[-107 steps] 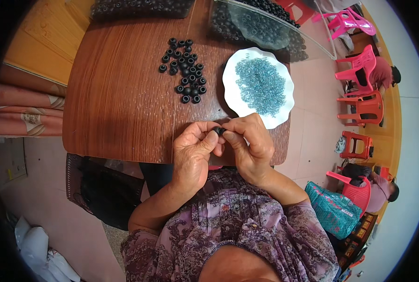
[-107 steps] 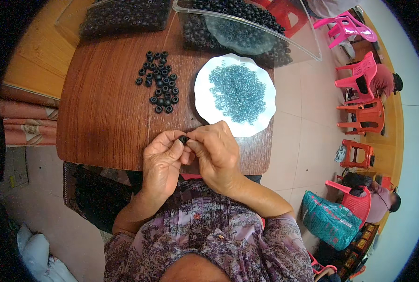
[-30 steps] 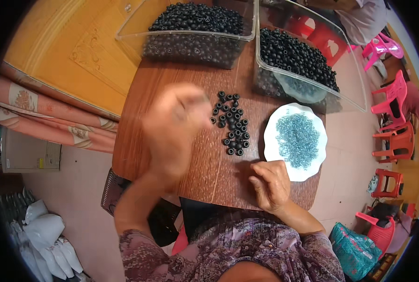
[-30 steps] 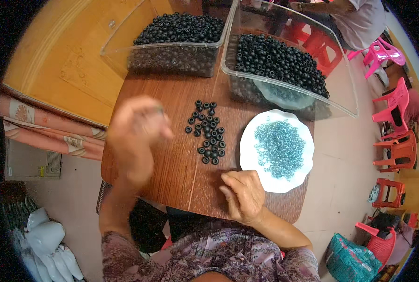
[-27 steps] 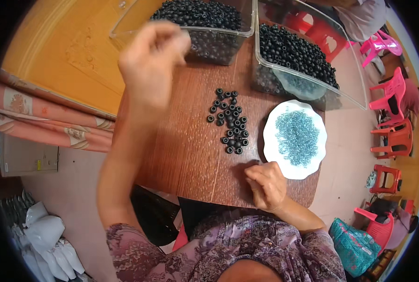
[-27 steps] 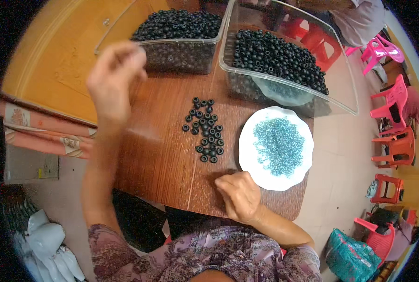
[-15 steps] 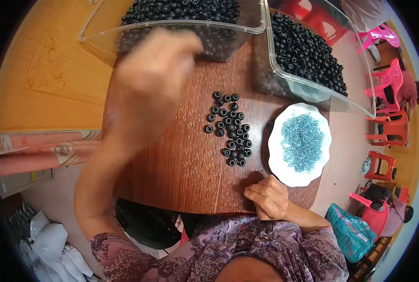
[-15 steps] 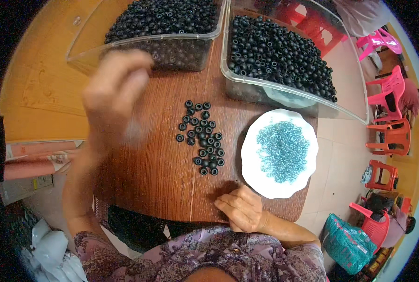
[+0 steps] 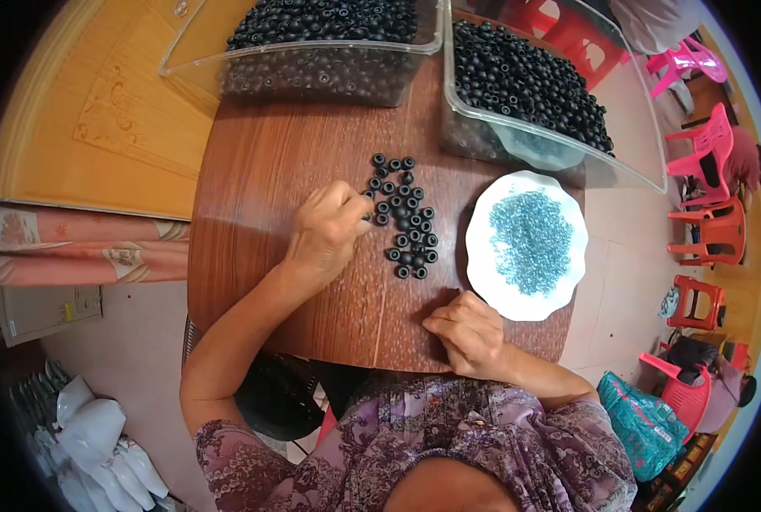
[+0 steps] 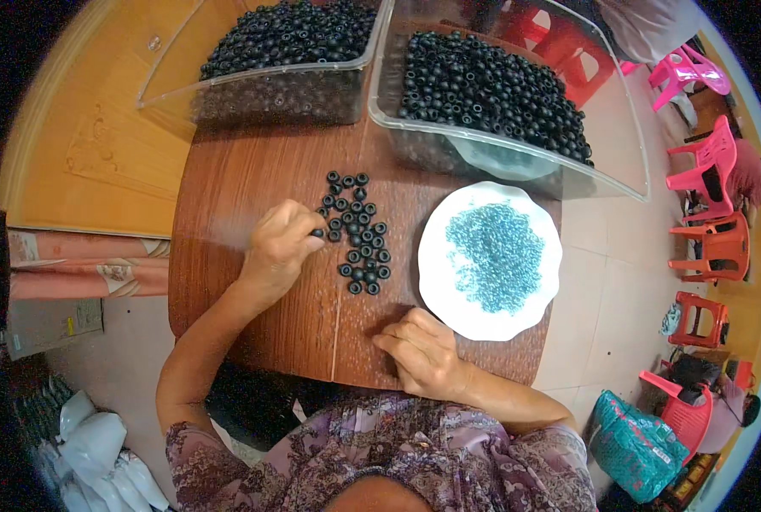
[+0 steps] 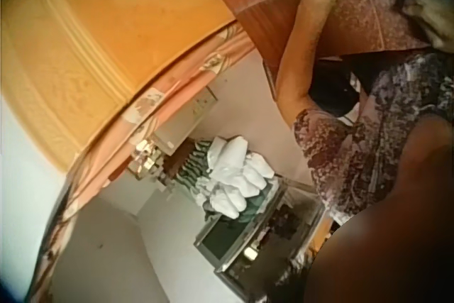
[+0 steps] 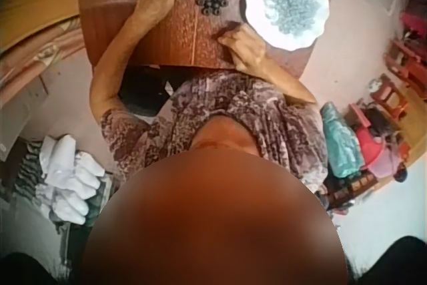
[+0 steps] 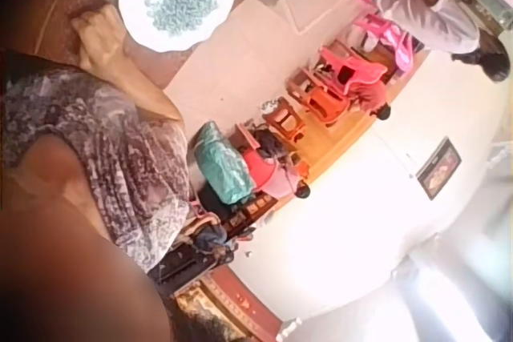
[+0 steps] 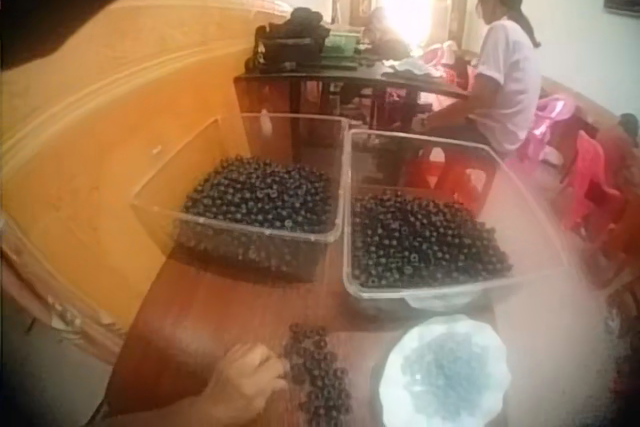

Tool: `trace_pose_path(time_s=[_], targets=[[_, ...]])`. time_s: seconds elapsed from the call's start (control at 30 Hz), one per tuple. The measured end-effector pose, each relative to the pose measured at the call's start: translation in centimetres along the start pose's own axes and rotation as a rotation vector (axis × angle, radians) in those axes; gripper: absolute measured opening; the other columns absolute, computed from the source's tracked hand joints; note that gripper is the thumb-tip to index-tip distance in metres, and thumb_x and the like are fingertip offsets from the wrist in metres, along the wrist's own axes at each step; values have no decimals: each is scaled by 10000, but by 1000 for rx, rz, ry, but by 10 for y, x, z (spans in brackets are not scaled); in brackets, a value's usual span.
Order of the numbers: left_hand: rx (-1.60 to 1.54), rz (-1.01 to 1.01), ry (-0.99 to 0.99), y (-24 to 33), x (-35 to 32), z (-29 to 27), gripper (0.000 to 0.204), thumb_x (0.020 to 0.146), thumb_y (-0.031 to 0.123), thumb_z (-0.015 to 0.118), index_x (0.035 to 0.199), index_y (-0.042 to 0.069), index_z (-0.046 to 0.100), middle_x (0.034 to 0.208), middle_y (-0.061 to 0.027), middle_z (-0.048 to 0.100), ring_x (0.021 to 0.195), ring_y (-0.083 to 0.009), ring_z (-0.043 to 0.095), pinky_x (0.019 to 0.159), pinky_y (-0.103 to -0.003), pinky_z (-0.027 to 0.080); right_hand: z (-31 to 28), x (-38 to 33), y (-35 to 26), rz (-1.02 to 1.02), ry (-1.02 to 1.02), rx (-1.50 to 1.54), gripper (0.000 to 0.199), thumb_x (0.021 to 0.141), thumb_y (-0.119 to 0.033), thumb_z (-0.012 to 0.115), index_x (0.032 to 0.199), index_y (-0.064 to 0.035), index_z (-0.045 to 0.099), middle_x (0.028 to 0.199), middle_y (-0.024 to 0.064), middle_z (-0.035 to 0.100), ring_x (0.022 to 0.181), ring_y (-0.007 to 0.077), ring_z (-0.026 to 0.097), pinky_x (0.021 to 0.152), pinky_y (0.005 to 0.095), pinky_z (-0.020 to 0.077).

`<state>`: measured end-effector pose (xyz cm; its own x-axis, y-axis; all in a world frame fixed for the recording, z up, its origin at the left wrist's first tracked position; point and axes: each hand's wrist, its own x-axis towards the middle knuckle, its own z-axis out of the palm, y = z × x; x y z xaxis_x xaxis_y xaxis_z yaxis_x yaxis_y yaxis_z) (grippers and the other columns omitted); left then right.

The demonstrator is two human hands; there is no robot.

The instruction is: Assembling beads by picking up small blue beads and inserting them into larger black ring beads.

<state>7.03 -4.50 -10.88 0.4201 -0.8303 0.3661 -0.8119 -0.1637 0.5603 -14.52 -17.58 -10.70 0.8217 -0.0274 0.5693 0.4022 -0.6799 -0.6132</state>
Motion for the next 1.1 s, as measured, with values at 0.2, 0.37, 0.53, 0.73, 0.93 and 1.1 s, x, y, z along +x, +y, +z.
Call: trace_pose_path(time_s=[0.2, 0.37, 0.53, 0.73, 0.93, 1.1], targets=[[-842, -480, -2, 44, -23, 0, 202, 792, 8, 645, 993, -9, 626, 916, -60, 608, 815, -135, 575, 686, -263, 472, 5, -4, 1, 37, 54, 11, 177, 635, 78, 645, 807, 48, 612, 737, 140, 613, 607, 250, 540, 530, 312, 423], [-1488, -615, 152, 77, -39, 23, 195, 823, -26, 610, 1015, -48, 579, 937, -124, 634, 818, -160, 613, 681, -254, 512, -8, 3, -7, 133, 120, 32, 146, 690, 34, 684, 822, 32, 622, 768, 126, 621, 670, 244, 565, 577, 317, 434], [-1605, -592, 156, 98, -45, 33, 191, 842, -11, 596, 1027, -32, 554, 942, -149, 633, 758, -174, 575, 707, -267, 469, -16, 5, -13, 84, 245, -21, 212, 717, 16, 695, 913, 27, 613, 803, 120, 627, 697, 235, 567, 611, 316, 428], [-1624, -626, 207, 115, -45, 35, 218, 837, -12, 600, 1046, -37, 547, 956, -139, 628, 796, -164, 583, 721, -266, 469, -21, 10, -19, 89, 308, -77, 300, 709, -31, 716, 985, 22, 612, 853, 121, 626, 740, 238, 549, 648, 313, 426], [-1591, -665, 250, 126, -46, 41, 223, 822, -26, 610, 1038, -42, 556, 985, -103, 620, 871, -147, 596, 719, -243, 499, -23, 10, -18, 102, 276, -103, 309, 668, -53, 741, 961, -4, 656, 915, 118, 617, 761, 220, 537, 651, 295, 430], [-1521, -747, 107, 127, -51, 38, 208, 867, 61, 591, 1045, -47, 600, 978, -91, 635, 841, -131, 577, 741, -247, 455, -27, 5, -22, 112, 268, -164, 264, 647, -42, 744, 898, -4, 674, 902, 101, 613, 753, 210, 533, 603, 285, 434]])
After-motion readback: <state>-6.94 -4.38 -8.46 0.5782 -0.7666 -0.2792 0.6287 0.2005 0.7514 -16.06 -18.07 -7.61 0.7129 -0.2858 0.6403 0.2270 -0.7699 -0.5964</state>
